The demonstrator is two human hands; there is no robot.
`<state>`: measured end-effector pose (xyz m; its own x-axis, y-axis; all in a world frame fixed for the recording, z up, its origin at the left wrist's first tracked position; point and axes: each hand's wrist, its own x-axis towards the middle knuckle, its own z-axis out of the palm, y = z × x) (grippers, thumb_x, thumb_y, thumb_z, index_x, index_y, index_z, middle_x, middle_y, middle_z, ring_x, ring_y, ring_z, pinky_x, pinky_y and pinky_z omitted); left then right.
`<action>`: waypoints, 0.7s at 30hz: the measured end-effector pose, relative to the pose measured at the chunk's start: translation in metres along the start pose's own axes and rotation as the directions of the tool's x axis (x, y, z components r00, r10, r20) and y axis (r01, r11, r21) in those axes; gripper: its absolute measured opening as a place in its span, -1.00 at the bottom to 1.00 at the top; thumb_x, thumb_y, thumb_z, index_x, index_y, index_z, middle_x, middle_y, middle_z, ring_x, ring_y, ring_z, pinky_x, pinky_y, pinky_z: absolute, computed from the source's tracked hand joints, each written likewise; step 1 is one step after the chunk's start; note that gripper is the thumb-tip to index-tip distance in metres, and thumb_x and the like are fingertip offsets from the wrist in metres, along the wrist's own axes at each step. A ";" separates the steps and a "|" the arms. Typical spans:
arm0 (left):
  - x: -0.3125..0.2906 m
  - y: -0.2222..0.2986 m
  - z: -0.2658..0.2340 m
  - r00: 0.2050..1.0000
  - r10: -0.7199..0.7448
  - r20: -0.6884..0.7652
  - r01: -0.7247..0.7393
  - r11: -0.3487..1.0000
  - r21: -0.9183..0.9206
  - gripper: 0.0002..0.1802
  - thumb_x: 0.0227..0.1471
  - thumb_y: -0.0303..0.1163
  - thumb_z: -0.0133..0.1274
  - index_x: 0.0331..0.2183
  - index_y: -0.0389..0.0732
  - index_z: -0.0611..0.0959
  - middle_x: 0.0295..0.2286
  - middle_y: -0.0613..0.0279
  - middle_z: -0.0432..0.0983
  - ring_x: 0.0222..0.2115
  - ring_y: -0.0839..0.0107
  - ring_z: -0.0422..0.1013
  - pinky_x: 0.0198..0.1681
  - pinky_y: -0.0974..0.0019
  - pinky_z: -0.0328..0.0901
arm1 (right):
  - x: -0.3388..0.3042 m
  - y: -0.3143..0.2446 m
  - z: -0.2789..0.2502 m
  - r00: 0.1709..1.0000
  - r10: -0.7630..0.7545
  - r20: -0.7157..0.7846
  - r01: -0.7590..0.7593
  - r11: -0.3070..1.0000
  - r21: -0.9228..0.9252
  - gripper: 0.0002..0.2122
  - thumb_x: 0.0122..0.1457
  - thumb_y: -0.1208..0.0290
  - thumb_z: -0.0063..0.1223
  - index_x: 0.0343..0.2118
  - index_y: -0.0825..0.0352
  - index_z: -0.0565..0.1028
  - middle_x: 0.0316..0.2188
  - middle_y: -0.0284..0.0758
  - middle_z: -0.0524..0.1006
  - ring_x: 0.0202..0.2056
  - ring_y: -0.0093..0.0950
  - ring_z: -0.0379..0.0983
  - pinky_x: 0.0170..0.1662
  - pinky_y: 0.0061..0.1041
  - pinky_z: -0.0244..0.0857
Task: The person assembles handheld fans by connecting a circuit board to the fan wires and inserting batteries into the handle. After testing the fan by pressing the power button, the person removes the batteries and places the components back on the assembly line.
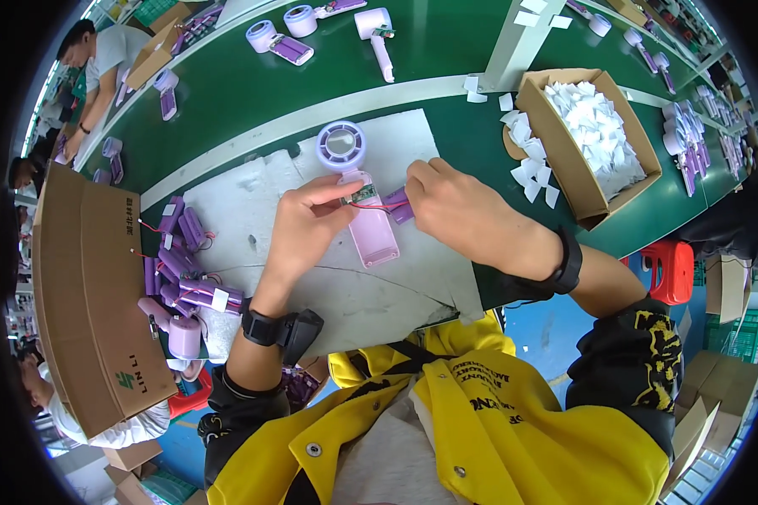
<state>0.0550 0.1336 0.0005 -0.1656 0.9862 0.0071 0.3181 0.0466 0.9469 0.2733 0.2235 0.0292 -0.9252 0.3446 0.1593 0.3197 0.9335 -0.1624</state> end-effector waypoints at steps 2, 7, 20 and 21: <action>0.000 0.001 0.001 1.000 0.006 -0.002 -0.006 1.000 -0.012 -0.62 -0.12 -0.63 0.12 -0.18 -0.19 0.72 -0.18 0.12 0.61 -0.36 0.43 0.56 -0.23 0.44 0.43 | -0.001 0.006 -0.003 0.999 0.030 -0.017 -0.027 0.992 0.123 -0.88 -0.01 0.62 0.10 -0.39 0.47 0.42 -0.23 -0.18 0.44 -0.32 -0.24 0.44 -0.24 -0.35 0.39; 0.000 0.002 -0.002 1.000 -0.008 0.015 0.008 1.000 0.002 -0.63 -0.12 -0.63 0.12 -0.18 -0.20 0.72 -0.18 0.12 0.61 -0.34 0.41 0.57 -0.22 0.44 0.43 | -0.006 0.032 -0.014 0.983 0.176 -0.056 -0.140 0.910 0.391 -0.89 0.00 0.61 0.07 -0.40 0.44 0.39 -0.20 -0.17 0.46 -0.36 -0.21 0.43 -0.28 -0.35 0.34; 0.000 -0.002 0.000 1.000 -0.002 0.016 0.002 1.000 -0.012 -0.64 -0.12 -0.61 0.13 -0.19 -0.19 0.72 -0.19 0.07 0.61 -0.33 0.37 0.57 -0.21 0.42 0.42 | 0.036 0.097 -0.053 0.856 0.437 -0.274 -0.413 0.899 0.145 -0.71 0.13 0.30 0.14 -0.15 0.37 0.51 -0.38 -0.07 0.59 -0.34 -0.17 0.56 -0.23 -0.33 0.41; 0.000 -0.003 0.000 1.000 0.012 -0.002 -0.012 1.000 -0.020 -0.63 -0.12 -0.61 0.13 -0.18 -0.19 0.72 -0.19 0.07 0.61 -0.34 0.37 0.57 -0.21 0.41 0.42 | 0.059 0.100 -0.041 0.890 0.374 -0.262 -0.355 0.927 0.118 -0.68 0.12 0.30 0.15 -0.11 0.35 0.50 -0.36 -0.05 0.59 -0.33 -0.14 0.56 -0.23 -0.31 0.41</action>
<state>0.0541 0.1337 -0.0028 -0.1637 0.9863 0.0188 0.3010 0.0318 0.9531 0.2589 0.3411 0.0625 -0.6498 0.6819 0.3357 0.6011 0.7314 -0.3220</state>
